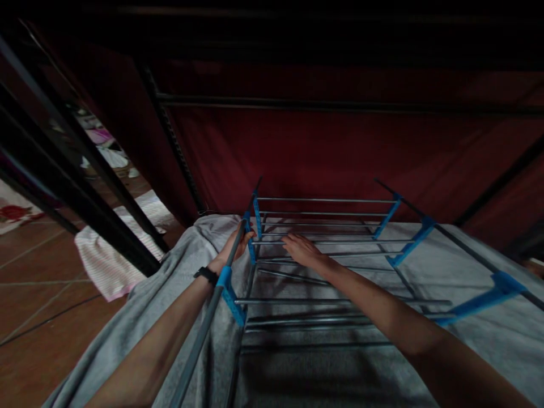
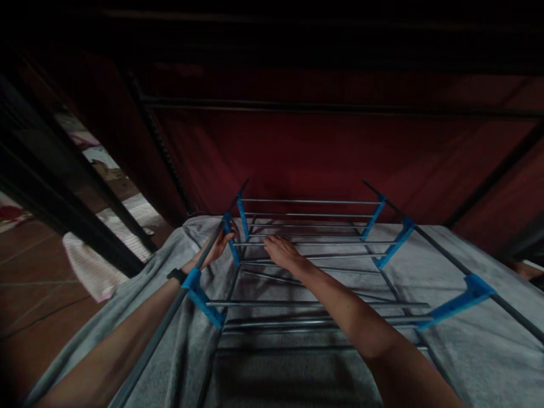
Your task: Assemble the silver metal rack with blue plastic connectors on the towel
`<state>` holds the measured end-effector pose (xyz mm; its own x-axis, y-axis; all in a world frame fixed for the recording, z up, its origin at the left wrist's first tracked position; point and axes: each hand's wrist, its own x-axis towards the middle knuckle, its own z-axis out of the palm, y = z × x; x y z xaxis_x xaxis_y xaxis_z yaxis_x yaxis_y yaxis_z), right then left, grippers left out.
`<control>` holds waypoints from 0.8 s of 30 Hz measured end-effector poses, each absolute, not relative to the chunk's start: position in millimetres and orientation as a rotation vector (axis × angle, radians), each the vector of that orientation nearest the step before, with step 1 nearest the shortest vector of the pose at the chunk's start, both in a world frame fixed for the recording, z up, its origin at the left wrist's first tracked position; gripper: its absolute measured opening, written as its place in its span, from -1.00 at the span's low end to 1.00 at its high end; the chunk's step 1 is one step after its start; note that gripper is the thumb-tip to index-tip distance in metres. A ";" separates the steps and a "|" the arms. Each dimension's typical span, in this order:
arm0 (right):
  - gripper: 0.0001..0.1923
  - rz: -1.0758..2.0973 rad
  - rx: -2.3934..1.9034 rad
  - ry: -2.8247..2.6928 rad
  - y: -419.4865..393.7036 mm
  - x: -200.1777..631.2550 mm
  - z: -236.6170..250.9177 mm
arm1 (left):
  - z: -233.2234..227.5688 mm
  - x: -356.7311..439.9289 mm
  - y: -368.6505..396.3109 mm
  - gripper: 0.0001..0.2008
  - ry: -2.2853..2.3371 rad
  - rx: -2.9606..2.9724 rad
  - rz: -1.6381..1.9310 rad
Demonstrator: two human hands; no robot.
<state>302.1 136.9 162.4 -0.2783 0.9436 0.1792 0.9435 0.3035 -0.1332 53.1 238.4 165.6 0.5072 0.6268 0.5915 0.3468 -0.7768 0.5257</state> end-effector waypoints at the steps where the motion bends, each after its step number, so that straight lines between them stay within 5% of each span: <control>1: -0.73 0.013 -1.730 -2.349 137.6 300.9 163.1 | 165.3 53.2 237.9 -0.68 0.839 2.383 1.145; 12: -0.62 0.115 -1.625 -2.350 143.1 297.4 165.7 | 166.2 52.6 242.2 -0.85 0.942 2.221 1.024; 24: -0.67 0.082 -1.586 -2.366 151.1 300.2 164.3 | 177.2 54.4 230.2 -0.79 0.967 2.161 1.010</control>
<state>300.2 151.1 164.3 -0.3513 0.9130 0.2074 0.8966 0.3918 -0.2065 54.4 230.2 177.2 0.4560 0.7923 0.4054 0.3703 -0.5831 0.7231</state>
